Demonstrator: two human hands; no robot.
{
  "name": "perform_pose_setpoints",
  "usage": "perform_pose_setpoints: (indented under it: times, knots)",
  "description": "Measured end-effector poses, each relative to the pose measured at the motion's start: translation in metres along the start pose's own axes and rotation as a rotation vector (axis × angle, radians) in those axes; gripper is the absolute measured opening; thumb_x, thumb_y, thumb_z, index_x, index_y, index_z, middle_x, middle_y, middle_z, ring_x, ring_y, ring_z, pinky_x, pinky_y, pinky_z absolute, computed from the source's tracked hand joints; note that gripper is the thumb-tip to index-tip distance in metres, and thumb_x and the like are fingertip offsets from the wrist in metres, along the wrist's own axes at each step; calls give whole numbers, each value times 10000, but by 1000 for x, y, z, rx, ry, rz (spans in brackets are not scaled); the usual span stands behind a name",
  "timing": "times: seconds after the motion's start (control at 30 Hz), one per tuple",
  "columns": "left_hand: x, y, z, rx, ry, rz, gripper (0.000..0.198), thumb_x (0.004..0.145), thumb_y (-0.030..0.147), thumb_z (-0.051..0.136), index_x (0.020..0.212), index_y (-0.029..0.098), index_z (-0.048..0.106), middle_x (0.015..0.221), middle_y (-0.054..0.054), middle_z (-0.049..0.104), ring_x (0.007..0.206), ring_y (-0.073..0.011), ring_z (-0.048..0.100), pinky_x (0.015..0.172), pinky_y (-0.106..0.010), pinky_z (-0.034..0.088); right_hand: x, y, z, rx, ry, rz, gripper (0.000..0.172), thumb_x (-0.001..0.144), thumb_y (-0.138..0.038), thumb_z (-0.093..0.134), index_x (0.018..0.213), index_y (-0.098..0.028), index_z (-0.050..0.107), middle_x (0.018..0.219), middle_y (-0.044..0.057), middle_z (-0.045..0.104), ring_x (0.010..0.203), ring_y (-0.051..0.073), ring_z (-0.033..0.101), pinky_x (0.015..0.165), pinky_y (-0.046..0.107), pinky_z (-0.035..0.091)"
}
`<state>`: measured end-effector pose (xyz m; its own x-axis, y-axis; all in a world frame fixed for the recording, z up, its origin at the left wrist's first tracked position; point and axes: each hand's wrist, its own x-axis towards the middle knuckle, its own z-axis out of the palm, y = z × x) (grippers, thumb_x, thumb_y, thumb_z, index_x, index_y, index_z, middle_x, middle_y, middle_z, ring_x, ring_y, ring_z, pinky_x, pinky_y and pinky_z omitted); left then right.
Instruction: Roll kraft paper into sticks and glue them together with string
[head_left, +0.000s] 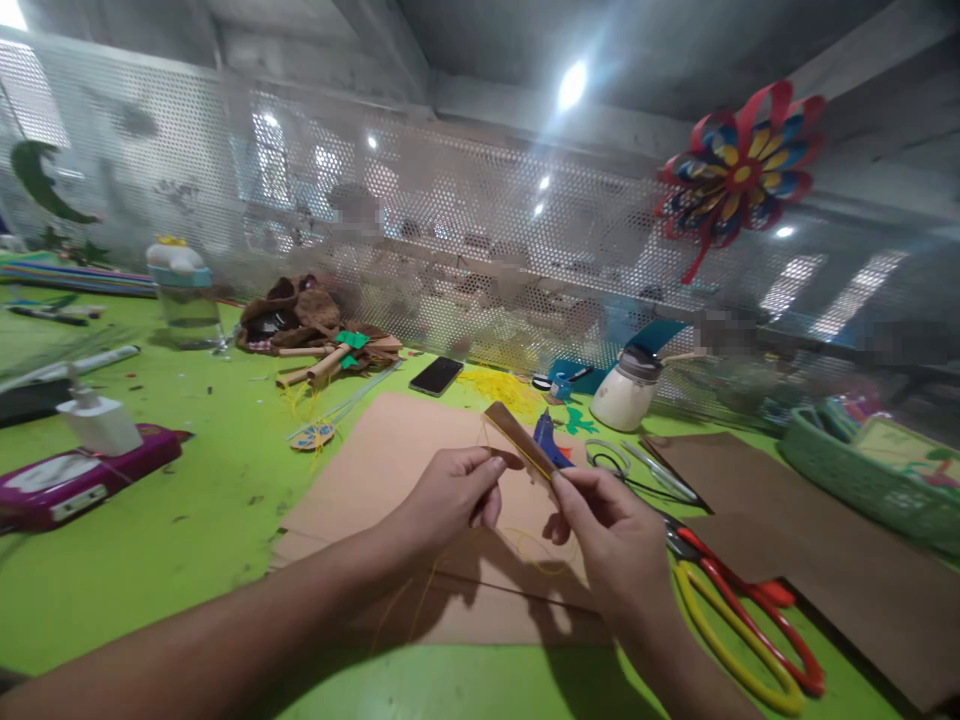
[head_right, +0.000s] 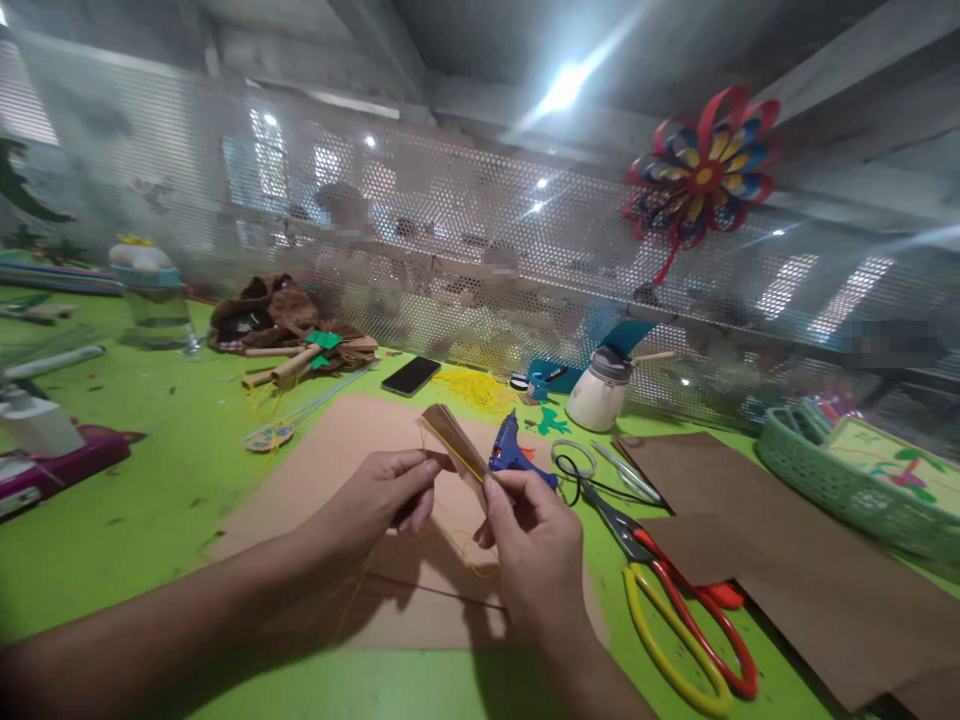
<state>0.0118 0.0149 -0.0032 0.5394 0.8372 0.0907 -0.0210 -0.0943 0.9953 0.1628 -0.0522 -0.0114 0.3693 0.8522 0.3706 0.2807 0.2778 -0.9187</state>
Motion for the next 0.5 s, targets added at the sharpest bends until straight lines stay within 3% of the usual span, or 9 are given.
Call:
perform_pose_setpoints:
  times: [0.07, 0.17, 0.27, 0.37, 0.5]
  knots:
    - [2, -3, -1, -81, -8, -1, 308, 862, 355, 474, 680, 135, 589, 499, 9, 542, 439, -70, 395, 468, -199, 284, -1, -1, 1, 26, -23, 41, 218, 791, -378, 631, 799, -160, 626, 471, -45, 544, 446, 115, 538, 466, 214, 447]
    - [4, -7, -2, -292, -22, 26, 238, 857, 321, 491, 802, 127, 616, 778, -69, 643, 686, -131, 556, 600, -231, 414, -4, -3, 5, 32, -46, 87, 235, 779, -390, 641, 781, -155, 630, 478, -37, 548, 444, 116, 531, 449, 212, 436]
    - [4, -8, 0, -382, -82, 35, 221, 853, 283, 481, 916, 129, 627, 933, -99, 648, 850, -180, 582, 753, -304, 456, -7, -3, 9, 44, -48, 116, 257, 766, -403, 649, 782, -147, 635, 492, -25, 555, 450, 124, 534, 445, 219, 430]
    - [2, -5, 2, -304, -94, -24, 205, 837, 255, 457, 841, 125, 615, 809, -83, 659, 752, -166, 593, 717, -296, 451, -8, -3, 11, 61, -36, 125, 266, 763, -411, 651, 777, -146, 632, 504, -20, 561, 451, 128, 539, 449, 226, 434]
    - [3, 0, 1, -71, 0, -85, 188, 782, 269, 486, 809, 121, 598, 623, -45, 615, 598, -144, 557, 600, -266, 422, -5, 0, 6, 53, 6, 94, 251, 776, -404, 647, 789, -155, 618, 522, -25, 562, 456, 119, 543, 456, 217, 440]
